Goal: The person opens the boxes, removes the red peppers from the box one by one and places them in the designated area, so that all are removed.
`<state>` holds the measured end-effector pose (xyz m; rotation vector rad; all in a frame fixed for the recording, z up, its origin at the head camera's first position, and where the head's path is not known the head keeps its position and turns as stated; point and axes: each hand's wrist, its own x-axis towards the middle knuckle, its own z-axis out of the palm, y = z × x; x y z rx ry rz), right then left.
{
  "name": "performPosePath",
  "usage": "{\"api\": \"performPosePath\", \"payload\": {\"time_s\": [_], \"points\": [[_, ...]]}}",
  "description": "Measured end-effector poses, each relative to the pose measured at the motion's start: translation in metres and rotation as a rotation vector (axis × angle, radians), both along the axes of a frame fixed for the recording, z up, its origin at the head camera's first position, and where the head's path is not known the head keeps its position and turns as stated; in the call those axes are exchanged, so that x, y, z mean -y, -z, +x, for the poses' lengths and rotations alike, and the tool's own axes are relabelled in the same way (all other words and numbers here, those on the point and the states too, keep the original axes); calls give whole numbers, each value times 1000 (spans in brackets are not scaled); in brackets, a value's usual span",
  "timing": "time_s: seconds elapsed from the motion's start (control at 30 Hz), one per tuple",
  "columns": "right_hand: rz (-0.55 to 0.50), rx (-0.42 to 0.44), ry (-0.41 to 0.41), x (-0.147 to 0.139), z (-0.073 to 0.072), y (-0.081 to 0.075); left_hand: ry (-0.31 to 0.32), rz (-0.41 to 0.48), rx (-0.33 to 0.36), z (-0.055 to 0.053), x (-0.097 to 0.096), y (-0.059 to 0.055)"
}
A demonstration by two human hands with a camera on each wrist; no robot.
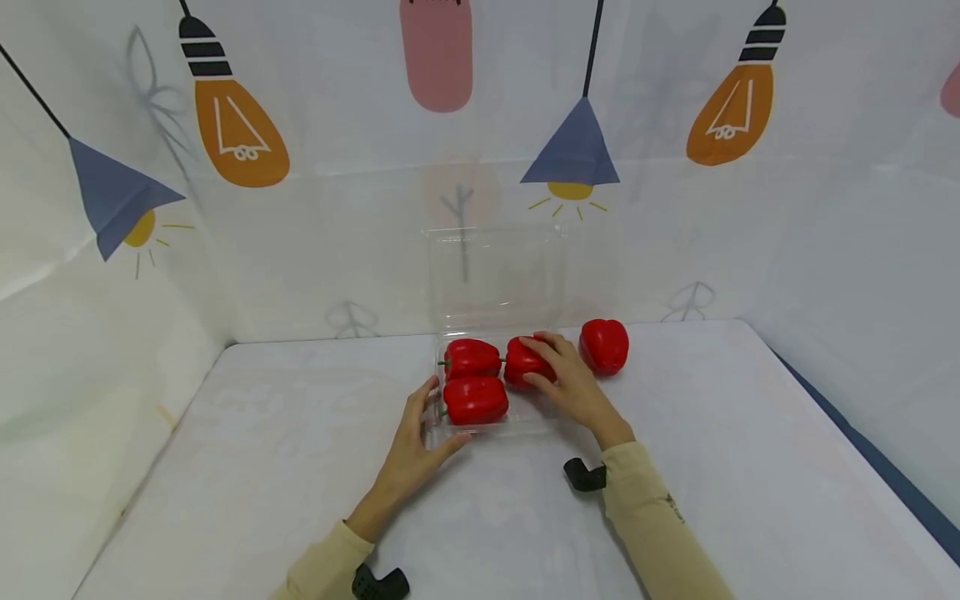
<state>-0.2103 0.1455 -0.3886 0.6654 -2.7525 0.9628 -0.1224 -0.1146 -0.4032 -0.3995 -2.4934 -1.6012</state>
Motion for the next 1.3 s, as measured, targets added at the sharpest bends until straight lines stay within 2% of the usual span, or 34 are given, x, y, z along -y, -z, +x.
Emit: {"api": "performPosePath", "payload": {"time_s": [0.67,1.07,1.3], "points": [[-68,-83,-7,0,-1,-4,-5,-3,17,0,0,-2],[-147,-31,25,-3,-1,-2,-4,-6,36,1,-1,-2],[-221,-37,45,-6,-2,-4,4,-11,15,2,-1,-1]]}}
